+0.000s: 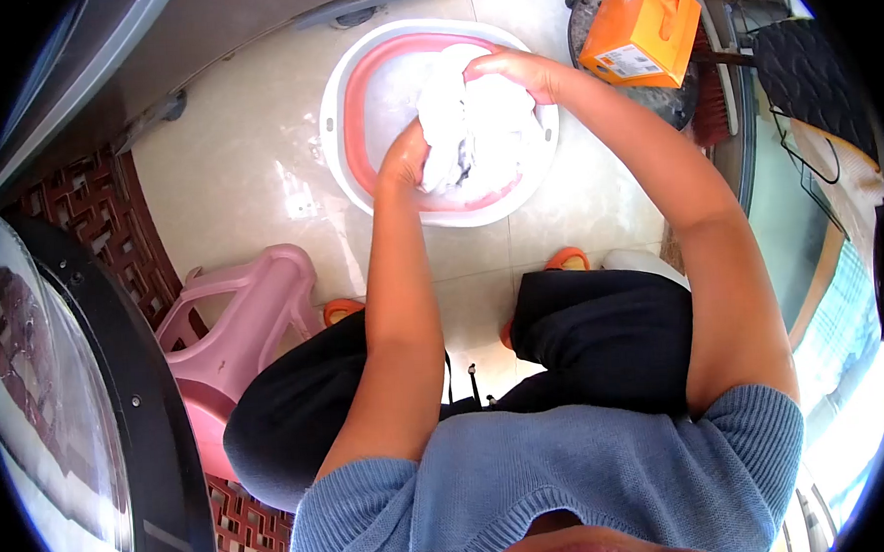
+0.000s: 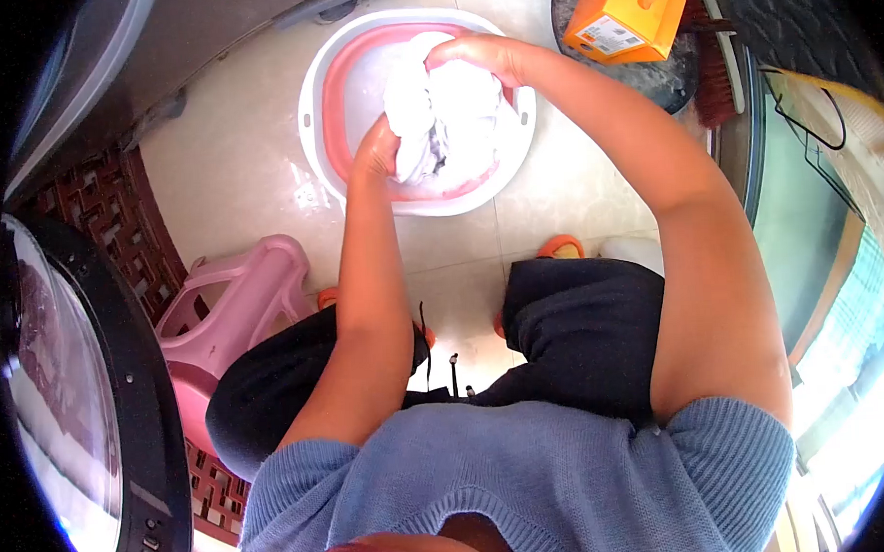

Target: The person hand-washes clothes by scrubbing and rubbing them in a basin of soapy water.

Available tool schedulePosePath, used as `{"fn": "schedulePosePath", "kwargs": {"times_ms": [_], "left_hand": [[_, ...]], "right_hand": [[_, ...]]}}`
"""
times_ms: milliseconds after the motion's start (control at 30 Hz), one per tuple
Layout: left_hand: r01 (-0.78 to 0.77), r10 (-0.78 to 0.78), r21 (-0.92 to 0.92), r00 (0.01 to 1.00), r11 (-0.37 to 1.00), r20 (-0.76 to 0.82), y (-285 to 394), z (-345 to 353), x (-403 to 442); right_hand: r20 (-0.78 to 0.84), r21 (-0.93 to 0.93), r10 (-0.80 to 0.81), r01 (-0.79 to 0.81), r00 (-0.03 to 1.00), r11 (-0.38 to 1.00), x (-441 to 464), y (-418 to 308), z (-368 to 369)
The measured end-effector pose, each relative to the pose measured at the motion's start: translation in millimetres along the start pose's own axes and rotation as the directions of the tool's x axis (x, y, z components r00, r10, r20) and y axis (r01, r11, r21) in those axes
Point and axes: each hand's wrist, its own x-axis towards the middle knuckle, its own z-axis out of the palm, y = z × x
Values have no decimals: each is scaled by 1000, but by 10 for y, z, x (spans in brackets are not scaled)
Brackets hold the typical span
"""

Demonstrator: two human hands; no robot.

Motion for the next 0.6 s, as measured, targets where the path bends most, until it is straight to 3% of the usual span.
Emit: {"fn": "schedulePosePath", "kwargs": {"times_ms": [67, 100, 133, 167, 200, 233, 267, 300, 333, 367, 400, 433, 500, 533, 567, 600], "left_hand": [[-4, 4, 5, 999, 1000, -40, -41, 33, 3], [-4, 5, 7, 997, 1000, -75, -33, 82, -23], [11, 14, 212, 993, 977, -119, 26, 55, -79], [13, 12, 207, 993, 978, -117, 180, 173, -230], [-26, 147, 369, 941, 929, -305, 335, 298, -386], [-22, 302, 525, 838, 851, -454, 410, 333, -465], [-15, 296, 523, 838, 852, -458, 409, 252, -447], [-105, 488, 657, 758, 747, -433, 396, 129, -386], [-173, 659, 775, 654, 608, -372, 364, 36, -325], [-172, 656, 774, 657, 609, -371, 286, 24, -249], [9, 798, 958, 551, 287, -244, 163, 51, -175], [227, 879, 972, 474, -63, -54, 45, 85, -101], [308, 784, 951, 589, 8, -197, -124, 180, 5], [307, 773, 952, 604, -1, -194, -140, 158, 62], [302, 763, 953, 619, -10, -188, -150, 136, 135], [299, 763, 954, 619, -12, -184, -147, 85, 186]], "right_hand": [[-53, -198, 184, -191, 981, 961, 148, 53, -44], [-52, -200, 188, -194, 981, 960, 175, 62, -60], [12, -321, 148, -136, 989, 937, 208, 74, -78], [81, -431, 116, -70, 990, 900, 228, 82, -93], [81, -432, 122, -75, 989, 899, 277, 125, -134], [-10, -666, 32, -31, 999, 745, 352, 197, -176], [-69, -848, -80, -16, 994, 530, 400, 258, -189], [-66, -847, -78, -15, 995, 532, 369, 275, -122], [21, -939, -243, 103, 970, 329, 314, 319, -42], [135, -978, -376, 184, 917, 98, 260, 349, 22], [216, -972, -473, 234, 854, -21, 241, 400, 129], [184, -976, -413, 116, 892, -184, 212, 463, 246], [258, -935, -468, 97, 845, -340, 199, 551, 310], [258, -936, -466, 98, 846, -339, 272, 523, 296], [152, -983, -260, 119, 953, -138, 364, 386, 299], [83, -994, -22, 85, 996, 67, 451, 296, 267]]}}
